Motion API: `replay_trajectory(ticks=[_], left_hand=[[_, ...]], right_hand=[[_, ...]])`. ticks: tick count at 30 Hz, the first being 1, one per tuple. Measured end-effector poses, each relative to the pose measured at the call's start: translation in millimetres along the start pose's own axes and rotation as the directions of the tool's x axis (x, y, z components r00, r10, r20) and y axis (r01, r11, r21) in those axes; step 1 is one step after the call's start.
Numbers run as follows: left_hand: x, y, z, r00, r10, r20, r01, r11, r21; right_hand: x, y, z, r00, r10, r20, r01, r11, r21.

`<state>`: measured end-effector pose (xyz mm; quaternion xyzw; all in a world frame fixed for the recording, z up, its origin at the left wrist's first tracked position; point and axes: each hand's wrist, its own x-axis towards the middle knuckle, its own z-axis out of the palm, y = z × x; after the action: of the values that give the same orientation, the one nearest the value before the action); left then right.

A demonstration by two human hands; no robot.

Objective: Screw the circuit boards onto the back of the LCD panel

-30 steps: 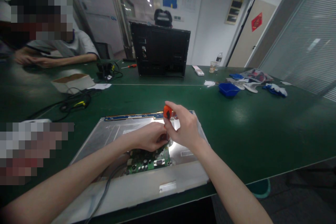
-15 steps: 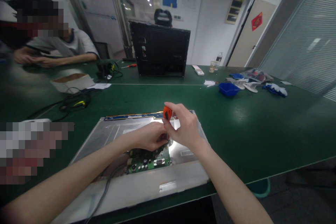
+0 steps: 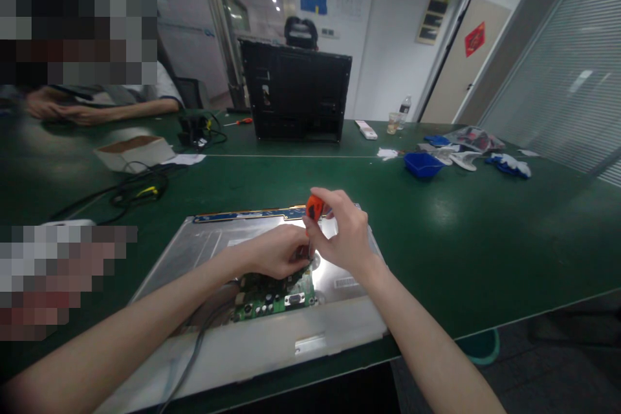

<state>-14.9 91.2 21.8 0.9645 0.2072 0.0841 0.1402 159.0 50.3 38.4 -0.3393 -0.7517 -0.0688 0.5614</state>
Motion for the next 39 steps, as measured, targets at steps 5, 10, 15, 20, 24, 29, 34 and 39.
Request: replay_trajectory(ticks=[5,10,15,20,24,29,34,39], left_hand=[[-1.0,-0.7,-2.3,1.0,-0.004,-0.004,0.004,1.0,-0.025],[-0.7,-1.6,-2.7,1.0,-0.017,0.014,0.017,1.0,-0.013],[-1.0,-2.6,-1.0,1.0,-0.025,0.011,0.025,1.0,-0.006],[-1.0,-2.1,-1.1,1.0,-0.029,0.011,0.029,0.999,0.016],[-0.1,-1.9,-1.8,0.999,-0.027,0.018,0.026,1.0,0.012],[0.1,-1.7,-1.9,1.0,-0.019,0.011,0.019,1.0,0.017],[-0.1,-1.2,-1.9,1.0,-0.021,0.011,0.021,1.0,0.022],[-0.5,-1.6,-1.5,1.0,-0.021,0.007,0.021,1.0,0.019]], right_hand=[[-0.1,0.0,0.3,1.0,-0.004,0.005,0.004,1.0,0.006],[-0.1,-0.8,0.8,1.0,-0.011,0.015,0.01,1.0,0.018],[-0.4,-1.0,1.6,1.0,0.004,0.03,-0.004,1.0,0.001],[-0.5,0.0,2.1,0.999,-0.005,0.034,0.005,1.0,-0.002],[-0.8,0.8,1.9,0.999,0.004,0.049,-0.003,1.0,-0.019],[-1.0,1.6,1.5,0.998,0.002,0.061,-0.002,1.0,0.003],[-1.1,1.5,1.4,0.997,0.003,0.071,-0.003,1.0,-0.011],[-1.6,1.7,2.4,0.999,0.003,0.052,-0.001,1.0,-0.031]])
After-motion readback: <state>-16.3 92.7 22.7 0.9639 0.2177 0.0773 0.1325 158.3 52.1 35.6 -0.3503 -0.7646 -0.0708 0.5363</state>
